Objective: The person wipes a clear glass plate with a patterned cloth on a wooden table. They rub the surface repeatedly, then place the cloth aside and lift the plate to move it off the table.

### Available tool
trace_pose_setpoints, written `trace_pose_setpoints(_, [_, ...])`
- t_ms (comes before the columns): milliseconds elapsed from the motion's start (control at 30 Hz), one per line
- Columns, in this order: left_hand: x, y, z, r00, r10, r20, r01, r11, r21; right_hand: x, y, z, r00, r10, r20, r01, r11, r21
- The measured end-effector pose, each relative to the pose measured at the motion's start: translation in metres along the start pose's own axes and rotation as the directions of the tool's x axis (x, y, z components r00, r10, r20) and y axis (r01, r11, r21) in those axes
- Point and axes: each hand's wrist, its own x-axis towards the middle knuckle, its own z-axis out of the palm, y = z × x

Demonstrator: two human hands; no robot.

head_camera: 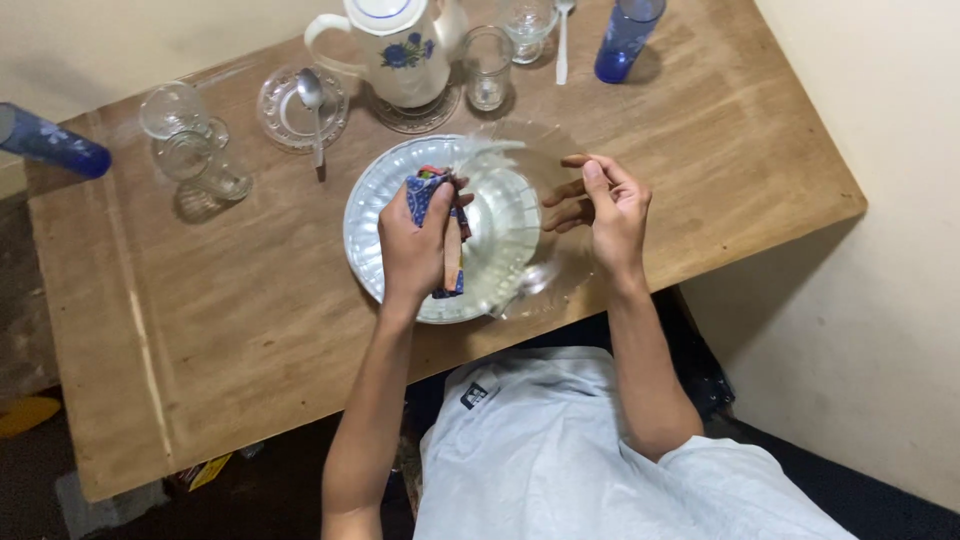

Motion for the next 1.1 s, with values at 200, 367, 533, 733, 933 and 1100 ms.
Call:
trace_pose_setpoints(200, [0.016,0.018,-0.04,0.928,0.038,0.371,-0.105,0.981,0.162,-0.008,0.013,0.028,0.95,0.08,0.301,-0.056,0.994,-0.089])
trace_pose_setpoints(367, [0.014,0.027,-0.052,0.884,-0.092,0.459,-0.063,0.948,0.311,-0.015,0.019,0.052,0.874,0.15,0.462,-0.102,0.987,-0.126])
trace_pose_setpoints(533, [0.002,0.032,-0.055,0.909,-0.088,0.407,-0.007,0.974,0.226,-0.005,0.02,0.035,0.913,0.152,0.378,-0.105,0.984,-0.143])
trace_pose_setpoints(733, [-0.007,0.0,-0.017,0.995,0.088,0.051,-0.095,0.984,0.149,-0.004,0.021,0.015,0.999,0.02,-0.047,-0.02,1.0,0.001])
trace_pose_setpoints(933, [-0.007,-0.001,-0.023,0.999,0.012,-0.046,-0.01,1.0,0.026,-0.004,0.007,0.021,0.992,0.122,0.031,-0.124,0.99,0.068])
trace_pose_setpoints(1100, [-0.016,0.032,-0.04,0.991,-0.046,0.127,0.003,0.949,0.316,0.002,0.007,0.027,0.937,0.157,0.311,-0.092,0.972,-0.215])
